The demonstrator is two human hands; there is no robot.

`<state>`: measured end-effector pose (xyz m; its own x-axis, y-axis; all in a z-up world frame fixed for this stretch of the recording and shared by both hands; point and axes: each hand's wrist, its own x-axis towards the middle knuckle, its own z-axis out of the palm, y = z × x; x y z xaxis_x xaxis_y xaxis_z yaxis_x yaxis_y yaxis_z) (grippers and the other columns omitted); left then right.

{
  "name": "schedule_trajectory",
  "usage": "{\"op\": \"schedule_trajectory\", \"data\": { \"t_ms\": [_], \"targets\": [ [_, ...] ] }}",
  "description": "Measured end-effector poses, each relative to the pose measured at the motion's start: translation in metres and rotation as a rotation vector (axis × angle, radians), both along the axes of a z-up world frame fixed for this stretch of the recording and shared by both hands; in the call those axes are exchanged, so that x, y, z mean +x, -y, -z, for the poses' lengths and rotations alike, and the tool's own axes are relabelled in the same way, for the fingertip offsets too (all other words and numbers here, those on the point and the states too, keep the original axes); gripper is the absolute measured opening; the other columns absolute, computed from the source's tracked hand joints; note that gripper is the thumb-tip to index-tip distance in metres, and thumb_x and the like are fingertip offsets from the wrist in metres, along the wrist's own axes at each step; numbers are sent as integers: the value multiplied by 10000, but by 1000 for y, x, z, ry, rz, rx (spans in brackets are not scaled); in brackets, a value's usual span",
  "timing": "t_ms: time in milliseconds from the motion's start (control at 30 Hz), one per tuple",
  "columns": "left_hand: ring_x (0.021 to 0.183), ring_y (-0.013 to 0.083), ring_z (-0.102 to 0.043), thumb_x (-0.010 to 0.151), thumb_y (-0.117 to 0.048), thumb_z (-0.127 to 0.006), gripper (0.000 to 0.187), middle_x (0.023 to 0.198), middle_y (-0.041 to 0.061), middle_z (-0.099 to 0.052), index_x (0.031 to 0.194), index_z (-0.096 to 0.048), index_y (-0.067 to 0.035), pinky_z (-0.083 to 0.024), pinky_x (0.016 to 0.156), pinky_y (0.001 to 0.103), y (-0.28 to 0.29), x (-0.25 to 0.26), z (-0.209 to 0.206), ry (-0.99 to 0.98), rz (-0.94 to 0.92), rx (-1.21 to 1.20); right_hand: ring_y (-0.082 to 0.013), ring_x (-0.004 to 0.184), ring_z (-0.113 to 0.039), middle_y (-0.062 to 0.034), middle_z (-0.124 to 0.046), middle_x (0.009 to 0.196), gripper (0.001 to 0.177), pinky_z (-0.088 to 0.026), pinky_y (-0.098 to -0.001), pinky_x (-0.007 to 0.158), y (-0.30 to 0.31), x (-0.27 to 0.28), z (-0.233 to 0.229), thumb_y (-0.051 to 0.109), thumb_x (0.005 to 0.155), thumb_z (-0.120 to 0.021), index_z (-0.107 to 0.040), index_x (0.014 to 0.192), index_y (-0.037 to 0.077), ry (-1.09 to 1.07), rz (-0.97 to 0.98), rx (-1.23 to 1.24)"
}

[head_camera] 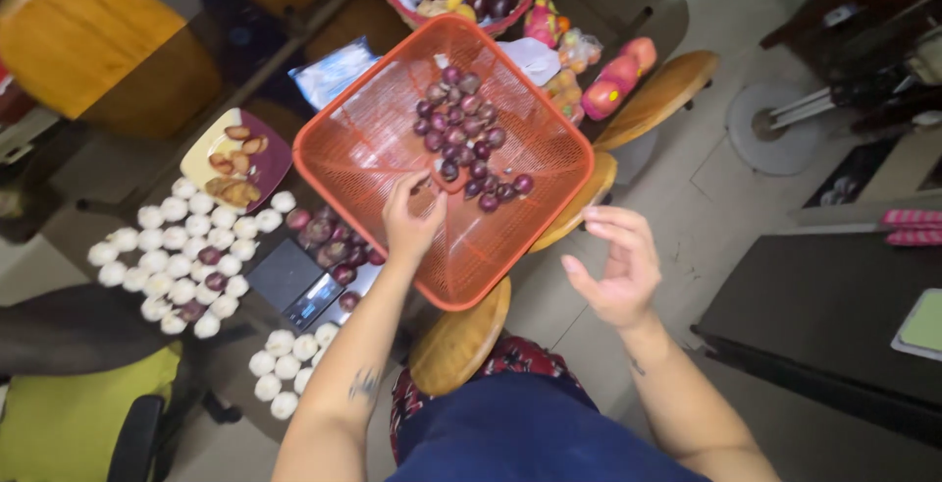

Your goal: The recorder is sorting and weighing red onions into different piles on a table.

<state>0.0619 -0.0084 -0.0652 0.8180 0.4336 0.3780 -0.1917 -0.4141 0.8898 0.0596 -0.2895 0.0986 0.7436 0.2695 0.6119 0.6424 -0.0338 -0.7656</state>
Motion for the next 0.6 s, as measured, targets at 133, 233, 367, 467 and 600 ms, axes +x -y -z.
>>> {"op": "schedule_trajectory", "data": {
  "t_ms": [133,233,367,467,600],
  "targets": [
    [1064,267,-694,823,-153,-831,418,1156,112,-706,1211,-690,-85,-546,959,381,11,68,59,-67,28,53,-274,1254,-600,-169,-559,1317,518,-508,-374,1125,33,8,-6,-37,812,-807,-554,1262,3,34,92,-55],
    [1074,303,-669,826,-201,-817,416,1162,131,-696,1205,-685,-91,-522,956,410,19,111,95,-99,71,138,-272,1251,-597,-162,-557,1307,518,-505,-383,1141,61,13,-6,-39,798,-805,-561,1253,10,38,182,-65],
    [1118,355,-597,829,-239,-794,434,1163,147,-671,1221,-679,-92,-479,999,461,22,156,135,-176,88,336,-266,1254,-601,-161,-553,1312,524,-508,-381,1132,95,13,-4,-57,790,-798,-557,1251,10,34,282,-119],
    [1158,359,-566,838,-268,-785,454,1206,138,-652,1244,-667,-103,-467,1005,480,20,182,163,-303,80,489,-258,1259,-602,-153,-548,1316,524,-506,-378,1141,116,9,-1,-78,790,-790,-556,1250,10,18,347,-124],
    [1204,340,-533,801,-320,-795,555,1288,106,-623,1306,-642,-148,-441,959,521,21,207,169,-564,79,740,-251,1268,-597,-148,-539,1324,524,-503,-379,1162,134,3,6,-108,787,-776,-558,1250,3,-17,421,-97]
  ]
}}
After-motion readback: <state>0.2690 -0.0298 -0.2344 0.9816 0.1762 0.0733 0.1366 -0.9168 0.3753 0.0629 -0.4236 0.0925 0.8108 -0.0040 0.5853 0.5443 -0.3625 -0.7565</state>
